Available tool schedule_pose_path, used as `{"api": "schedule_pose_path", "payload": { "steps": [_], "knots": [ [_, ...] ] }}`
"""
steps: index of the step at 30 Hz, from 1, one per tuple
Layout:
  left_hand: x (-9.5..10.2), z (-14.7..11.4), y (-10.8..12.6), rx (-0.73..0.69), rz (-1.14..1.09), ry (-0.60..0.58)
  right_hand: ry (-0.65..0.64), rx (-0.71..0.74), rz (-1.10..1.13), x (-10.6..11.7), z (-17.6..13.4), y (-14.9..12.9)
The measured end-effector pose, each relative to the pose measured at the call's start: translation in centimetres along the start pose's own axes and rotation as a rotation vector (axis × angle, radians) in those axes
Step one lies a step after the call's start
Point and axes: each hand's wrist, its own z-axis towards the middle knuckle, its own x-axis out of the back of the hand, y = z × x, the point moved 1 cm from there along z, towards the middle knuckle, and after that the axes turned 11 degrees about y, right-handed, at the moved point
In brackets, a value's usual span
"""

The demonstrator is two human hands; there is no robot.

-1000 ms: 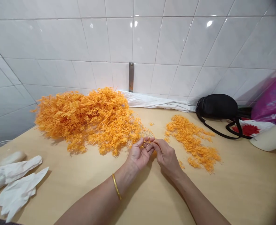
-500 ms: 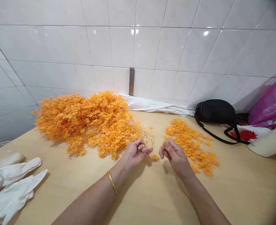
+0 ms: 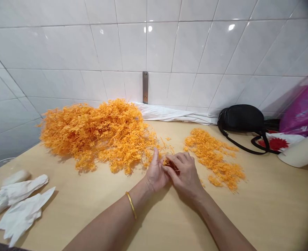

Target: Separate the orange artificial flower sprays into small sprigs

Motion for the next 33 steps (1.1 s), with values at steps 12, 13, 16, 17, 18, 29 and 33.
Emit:
{"api": "schedule_pose_path", "payload": {
  "steps": [12, 13, 16, 17, 18, 29, 33],
  "knots": [
    [1.6, 1.4, 0.3, -0.062, -0.128, 0.193, -0.060, 0.043, 0.199, -0.4, -0.3, -0.4],
    [1.4, 1.2, 0.4, -0.031, -0.140, 0.196, -0.055, 0.052, 0.183, -0.5, -0.3, -0.4],
    [1.0, 0.8, 0.5, 0.062, -0.185, 0.226, -0.037, 0.052, 0.130, -0.7, -0.5, -0.1],
    [0.9, 0.6, 0.5, 0.086, -0.187, 0.238, -0.035, 0.062, 0.103, -0.8, -0.5, 0.0],
    [0.8, 0.5, 0.6, 0.099, -0.180, 0.249, -0.037, 0.082, 0.069, -0.9, -0.6, 0.0],
    [0.3, 0.0, 0.0, 0.040, 0.009, 0.260, -0.057, 0.084, 0.036, -1.7, -0.5, -0.6],
    [0.5, 0.1, 0.0, 0.051, -0.006, 0.262, -0.015, 0.046, 0.126, -1.6, -0.5, -0.5]
  ]
}}
